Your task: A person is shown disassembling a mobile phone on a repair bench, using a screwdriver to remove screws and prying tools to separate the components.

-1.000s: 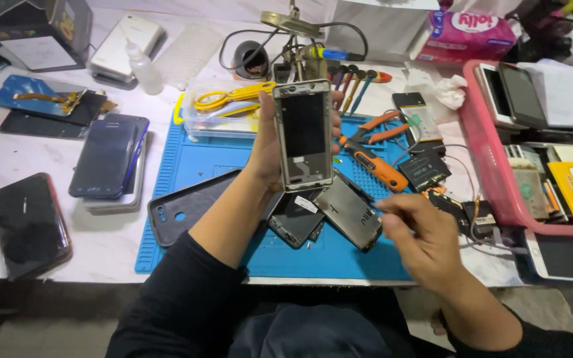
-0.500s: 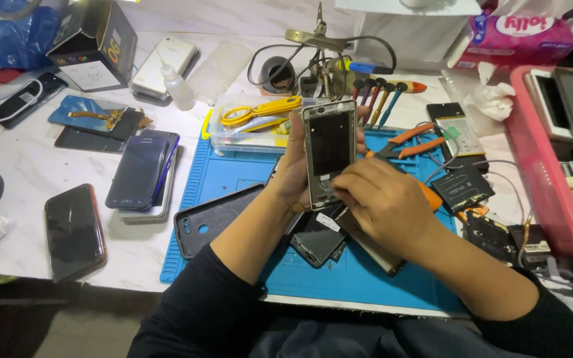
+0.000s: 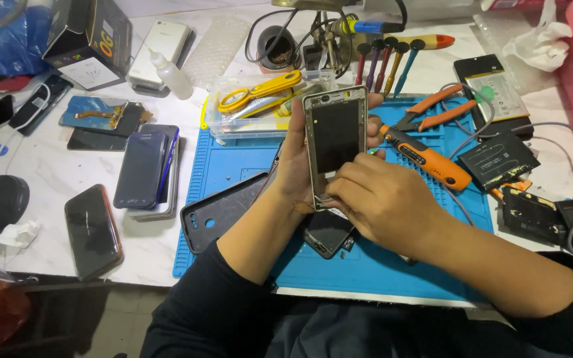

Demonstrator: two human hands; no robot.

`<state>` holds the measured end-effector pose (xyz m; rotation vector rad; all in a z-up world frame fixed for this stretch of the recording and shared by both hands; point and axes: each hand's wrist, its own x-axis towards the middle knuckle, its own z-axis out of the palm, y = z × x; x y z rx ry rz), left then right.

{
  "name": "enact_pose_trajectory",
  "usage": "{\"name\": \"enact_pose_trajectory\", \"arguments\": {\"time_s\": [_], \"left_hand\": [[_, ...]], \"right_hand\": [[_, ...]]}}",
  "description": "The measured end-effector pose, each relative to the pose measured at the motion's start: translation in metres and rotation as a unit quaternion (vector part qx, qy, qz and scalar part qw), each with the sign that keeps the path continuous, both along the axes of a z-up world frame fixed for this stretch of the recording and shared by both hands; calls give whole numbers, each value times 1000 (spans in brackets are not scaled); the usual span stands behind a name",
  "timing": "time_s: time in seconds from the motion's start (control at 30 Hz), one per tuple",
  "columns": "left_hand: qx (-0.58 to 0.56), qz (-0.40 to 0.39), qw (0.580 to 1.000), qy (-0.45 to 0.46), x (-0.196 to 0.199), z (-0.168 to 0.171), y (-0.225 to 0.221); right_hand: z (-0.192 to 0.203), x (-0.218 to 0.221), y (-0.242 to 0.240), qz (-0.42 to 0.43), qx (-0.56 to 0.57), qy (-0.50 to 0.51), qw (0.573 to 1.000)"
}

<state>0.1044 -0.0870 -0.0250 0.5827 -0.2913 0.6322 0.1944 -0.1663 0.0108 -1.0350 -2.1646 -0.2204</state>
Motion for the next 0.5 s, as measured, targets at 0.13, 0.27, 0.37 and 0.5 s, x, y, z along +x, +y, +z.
{"name": "enact_pose_trajectory", "arguments": {"time_s": [0.13,0.27,0.37,0.5], "left_hand": [[-28,-23,999,7,-3,8,-4],[-58,-30,998,23,-4,14,-8],[-60,-6,997,42,-2,13,-9],[-55,-4,998,39,0,11,-11]], "right_hand": [[2,2,-3,-16,-9,6,1000],[3,-1,-5,-6,-34,46,998],[2,-3,-6,-15,-27,67,997],[2,-4,-9,-33,-5,60,998]]}}
